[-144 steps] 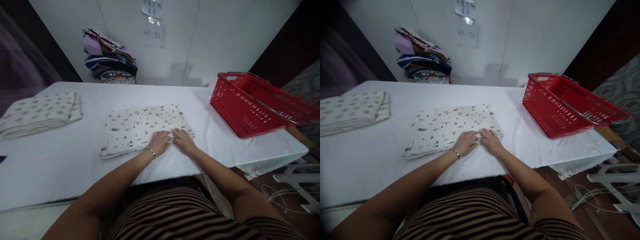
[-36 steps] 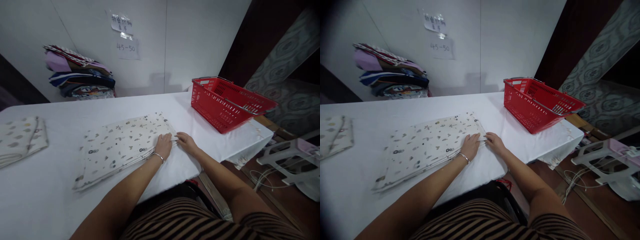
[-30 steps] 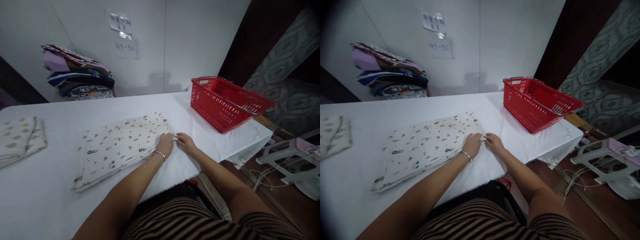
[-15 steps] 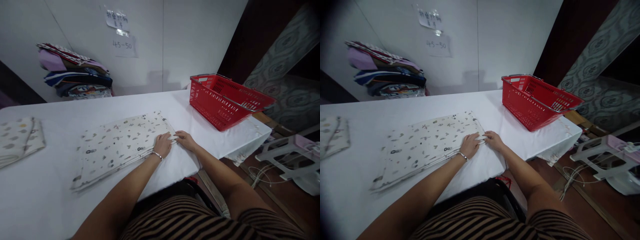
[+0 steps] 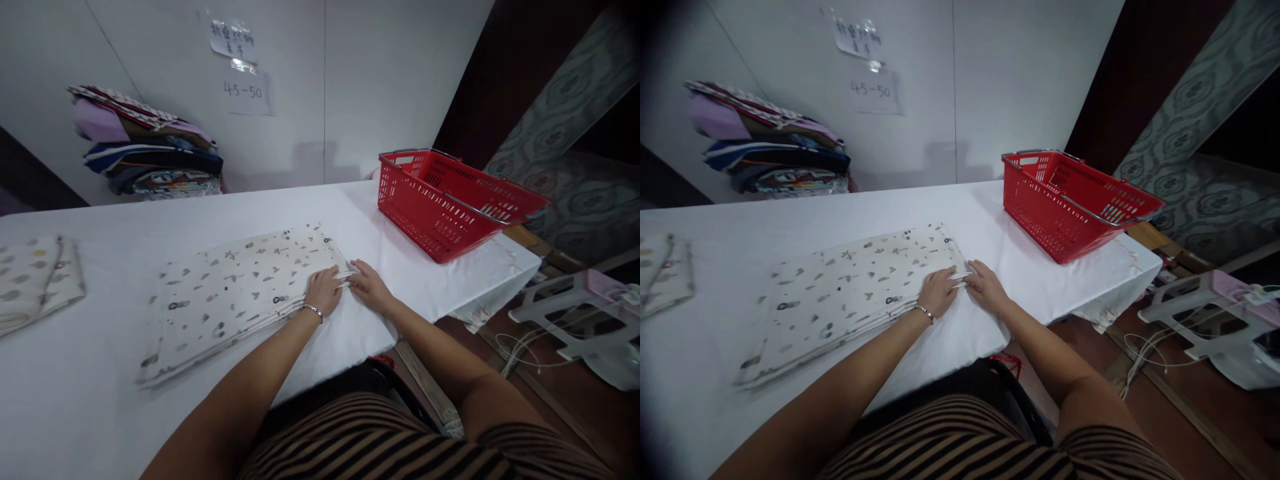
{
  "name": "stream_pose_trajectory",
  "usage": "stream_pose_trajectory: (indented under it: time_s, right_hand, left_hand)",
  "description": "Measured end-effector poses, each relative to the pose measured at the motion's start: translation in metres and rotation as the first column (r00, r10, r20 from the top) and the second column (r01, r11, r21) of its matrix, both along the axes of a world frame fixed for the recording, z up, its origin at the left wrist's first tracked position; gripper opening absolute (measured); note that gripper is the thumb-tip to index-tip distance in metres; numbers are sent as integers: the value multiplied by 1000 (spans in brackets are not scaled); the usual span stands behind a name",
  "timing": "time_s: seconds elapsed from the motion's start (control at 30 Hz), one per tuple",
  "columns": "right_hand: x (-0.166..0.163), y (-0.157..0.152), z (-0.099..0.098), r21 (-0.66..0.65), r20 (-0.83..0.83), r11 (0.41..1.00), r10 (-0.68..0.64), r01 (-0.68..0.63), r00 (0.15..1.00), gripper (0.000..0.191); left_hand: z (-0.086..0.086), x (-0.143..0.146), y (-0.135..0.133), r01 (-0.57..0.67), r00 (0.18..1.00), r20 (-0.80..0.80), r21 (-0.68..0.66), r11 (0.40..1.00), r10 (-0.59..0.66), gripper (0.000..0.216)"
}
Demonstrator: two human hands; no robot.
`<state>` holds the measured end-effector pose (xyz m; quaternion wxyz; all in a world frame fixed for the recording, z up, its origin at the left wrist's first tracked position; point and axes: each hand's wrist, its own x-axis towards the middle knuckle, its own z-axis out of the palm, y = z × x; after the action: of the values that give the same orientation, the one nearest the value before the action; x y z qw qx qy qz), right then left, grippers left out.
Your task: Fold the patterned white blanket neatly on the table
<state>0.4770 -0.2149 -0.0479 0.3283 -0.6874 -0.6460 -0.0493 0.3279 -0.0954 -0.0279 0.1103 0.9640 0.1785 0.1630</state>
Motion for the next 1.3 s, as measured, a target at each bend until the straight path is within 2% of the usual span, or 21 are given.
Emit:
stream_pose_trajectory:
  time_s: [0.27,0.33,0.43,0.53,0.63,0.77,1.1,1.3]
  right_hand:
    - [-2,1,1,-27,134,999,-38,42,990,17]
    - [-2,0,0,-20,145,999,-36,40,989,17]
    - [-1,-1,-1,-33,160,999,-31,37,987,16]
    - [-2,0,0,-55,157,998,-25,34,987,16]
    - [-2,0,4,-68,155,997,-14,25,988,15]
    - [0,-4,8,-81,193,997,12,4,981,15]
    - [3,-10,6,-42,190,999,30,-22,981,18]
    - [3,-11,7,-102,167,995,39,-22,985,17]
  left_hand:
    - [7,0,-2,7,999,-33,-45,999,-9,22]
    - [14,1,1,71,994,-80,-90,993,-78,21]
    - [28,4,15,150,981,-88,-231,961,-174,28]
    - [33,5,40,32,995,-79,-308,951,-59,41]
    - [25,1,65,-86,976,-213,-203,975,42,47]
    - [8,-9,84,-75,934,-354,-88,993,39,57]
    - [6,-13,80,-64,933,-358,-73,995,34,59]
    - [8,-12,81,-61,935,-353,-94,994,24,58]
